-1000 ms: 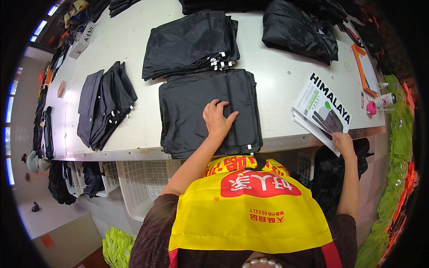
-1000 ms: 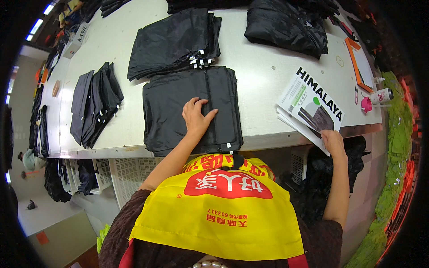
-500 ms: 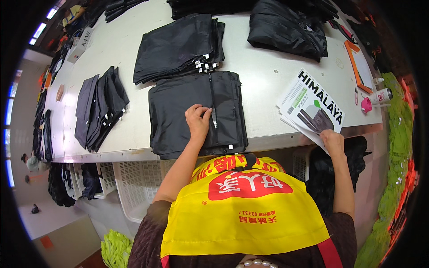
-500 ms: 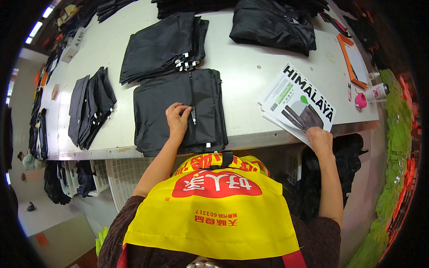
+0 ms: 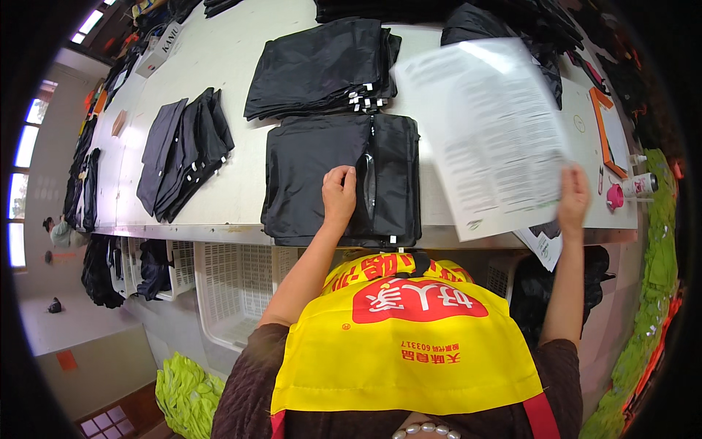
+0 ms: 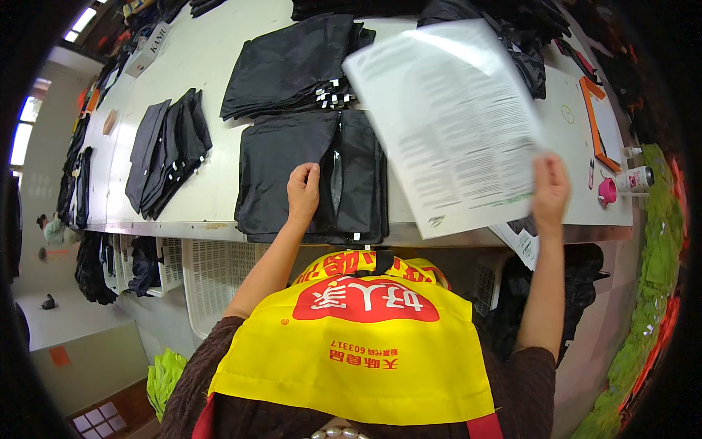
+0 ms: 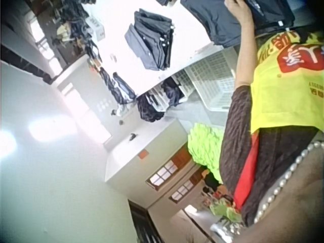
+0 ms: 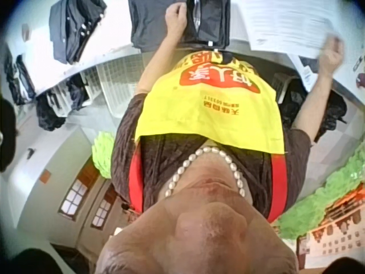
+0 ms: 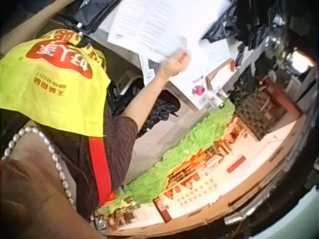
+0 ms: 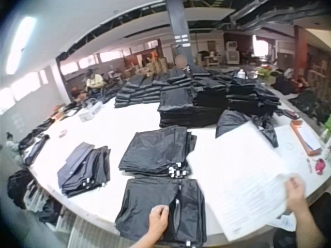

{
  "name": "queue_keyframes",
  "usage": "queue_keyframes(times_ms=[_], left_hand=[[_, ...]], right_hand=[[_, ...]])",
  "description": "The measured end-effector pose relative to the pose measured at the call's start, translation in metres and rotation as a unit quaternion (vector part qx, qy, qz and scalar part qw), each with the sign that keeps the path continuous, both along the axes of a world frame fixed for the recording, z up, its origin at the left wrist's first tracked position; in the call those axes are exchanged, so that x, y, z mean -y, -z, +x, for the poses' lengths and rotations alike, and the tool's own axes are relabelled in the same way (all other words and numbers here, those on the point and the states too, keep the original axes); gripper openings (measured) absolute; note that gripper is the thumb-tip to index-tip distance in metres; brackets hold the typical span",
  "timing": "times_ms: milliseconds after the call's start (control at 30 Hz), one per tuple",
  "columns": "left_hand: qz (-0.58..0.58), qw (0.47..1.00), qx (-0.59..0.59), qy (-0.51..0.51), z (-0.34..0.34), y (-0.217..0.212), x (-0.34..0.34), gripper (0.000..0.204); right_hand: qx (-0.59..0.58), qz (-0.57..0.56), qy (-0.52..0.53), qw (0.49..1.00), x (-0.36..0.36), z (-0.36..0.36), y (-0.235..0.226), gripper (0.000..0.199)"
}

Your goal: The person folds black garments, inserts a paper insert into each, and places them into black plastic bags. The person stacks the finished packages on the table and continues the process with additional items.

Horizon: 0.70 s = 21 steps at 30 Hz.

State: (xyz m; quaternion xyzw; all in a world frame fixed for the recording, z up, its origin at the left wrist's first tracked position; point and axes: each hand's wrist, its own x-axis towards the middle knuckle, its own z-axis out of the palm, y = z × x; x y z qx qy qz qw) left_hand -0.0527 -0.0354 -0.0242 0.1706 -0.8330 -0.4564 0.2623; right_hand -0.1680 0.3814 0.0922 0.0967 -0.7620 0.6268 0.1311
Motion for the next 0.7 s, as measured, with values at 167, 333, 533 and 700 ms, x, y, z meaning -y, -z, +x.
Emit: queue_keyframes(times_ms=[167, 333, 533, 700], left_hand=[[-0.002, 1.0, -0.004, 0.0, 0.001, -0.004, 0.0, 0.015], [-0.069, 0.997, -0.012, 0.017, 0.008, -0.012, 0.004, 0.015], [-0.032, 0.999, -0.019, 0.018, 0.01, -0.019, 0.0, 0.011], [-0.06, 0.997, -0.041, 0.04, 0.013, -0.023, -0.004, 0.006]], right_hand=[[0.086, 0.196, -0.114, 0.97, 0.052, -0.006, 0.052, 0.018], [0.155, 0.194, -0.175, 0.953, 0.049, -0.033, 0.045, 0.017], [0.165, 0.297, -0.245, 0.908, 0.063, -0.048, 0.019, 0.021], [0.24, 0.331, -0.355, 0.841, 0.123, -0.053, 0.027, 0.023]])
